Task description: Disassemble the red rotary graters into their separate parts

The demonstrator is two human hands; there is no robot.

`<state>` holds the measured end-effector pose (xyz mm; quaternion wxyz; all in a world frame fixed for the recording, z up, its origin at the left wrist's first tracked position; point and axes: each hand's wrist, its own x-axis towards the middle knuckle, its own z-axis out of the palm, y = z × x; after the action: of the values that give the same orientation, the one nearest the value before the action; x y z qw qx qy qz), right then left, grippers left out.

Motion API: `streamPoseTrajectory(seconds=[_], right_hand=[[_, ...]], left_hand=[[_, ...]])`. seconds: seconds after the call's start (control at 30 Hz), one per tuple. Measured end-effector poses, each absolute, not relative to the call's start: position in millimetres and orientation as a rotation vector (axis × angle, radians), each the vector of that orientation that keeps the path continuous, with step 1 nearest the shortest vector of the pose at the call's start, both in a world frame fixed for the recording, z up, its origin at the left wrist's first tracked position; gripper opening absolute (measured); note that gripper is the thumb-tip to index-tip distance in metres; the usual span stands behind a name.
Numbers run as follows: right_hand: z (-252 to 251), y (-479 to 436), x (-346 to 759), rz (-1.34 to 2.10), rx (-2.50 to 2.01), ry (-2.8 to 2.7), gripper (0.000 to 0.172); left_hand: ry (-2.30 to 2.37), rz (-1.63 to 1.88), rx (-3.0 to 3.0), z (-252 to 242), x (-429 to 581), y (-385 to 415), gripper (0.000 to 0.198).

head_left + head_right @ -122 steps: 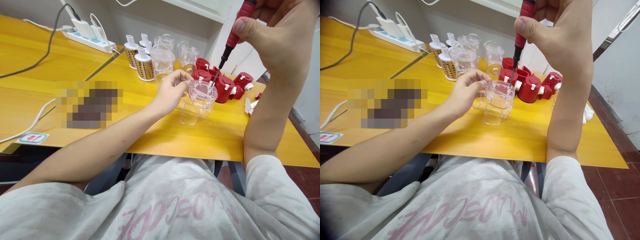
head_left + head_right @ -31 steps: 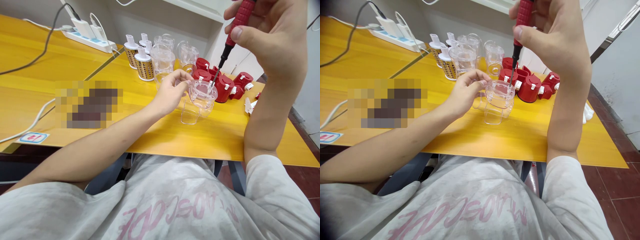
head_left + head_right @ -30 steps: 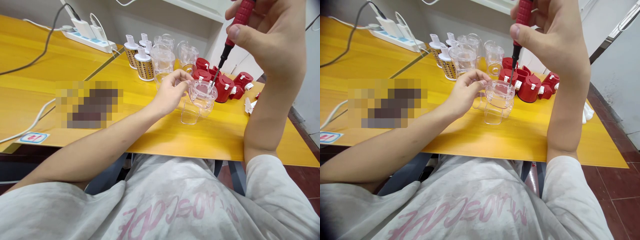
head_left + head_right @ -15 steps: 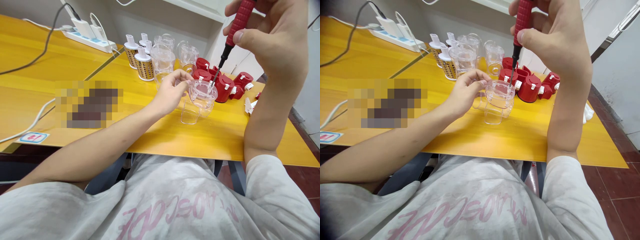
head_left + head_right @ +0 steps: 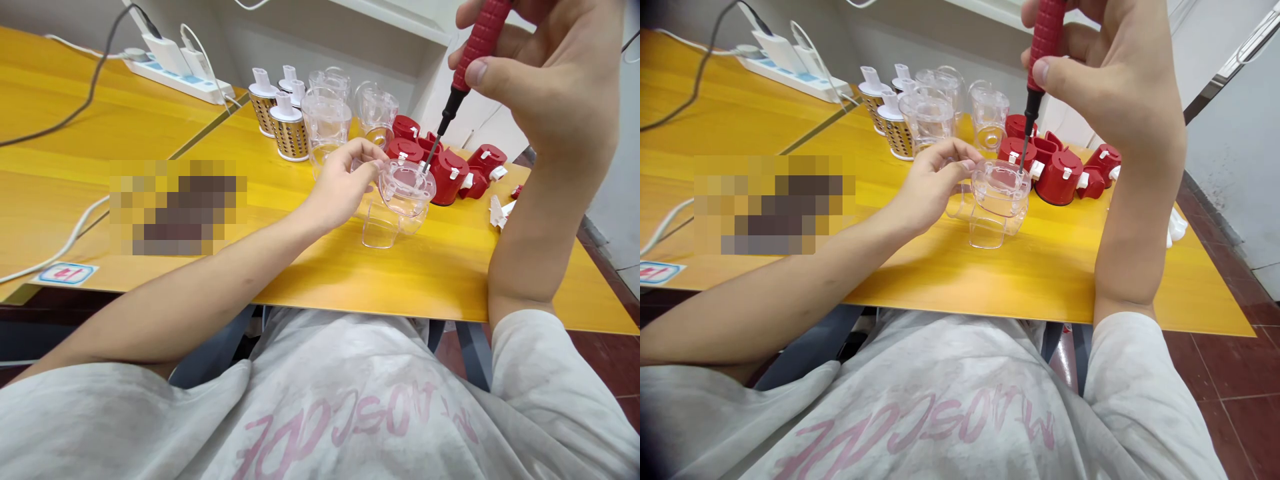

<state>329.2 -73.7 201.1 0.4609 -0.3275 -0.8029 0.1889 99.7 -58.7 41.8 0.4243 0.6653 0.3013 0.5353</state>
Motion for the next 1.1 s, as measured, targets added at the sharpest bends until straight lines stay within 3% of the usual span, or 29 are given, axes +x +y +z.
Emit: streamPoseTrajectory(seconds=[0.27,0.4,0.63,0.77,1.1], right_hand=[[207,-67,341,0.117,-0.723,-2.038,0.047],[204,-71,341,0.219,-0.622,-1.993,0.058],[204,-66,340,0.198,-0.632,-2.002,0.042],[204,-63,340,0.175,-0.691,-2.009,0.048],[197,-58,346,0.417,-0.322,-2.013,0.072]], left_hand=[[0.740,1.334,1.654,40,100,-58,0.011],[0.759,1.337,1.658,42,100,-59,0.008],[0.753,1.322,1.653,40,100,-57,0.008],[0.748,1.329,1.644,39,100,-56,0.008],[0.767,1.358,1.655,40,101,-58,0.008]])
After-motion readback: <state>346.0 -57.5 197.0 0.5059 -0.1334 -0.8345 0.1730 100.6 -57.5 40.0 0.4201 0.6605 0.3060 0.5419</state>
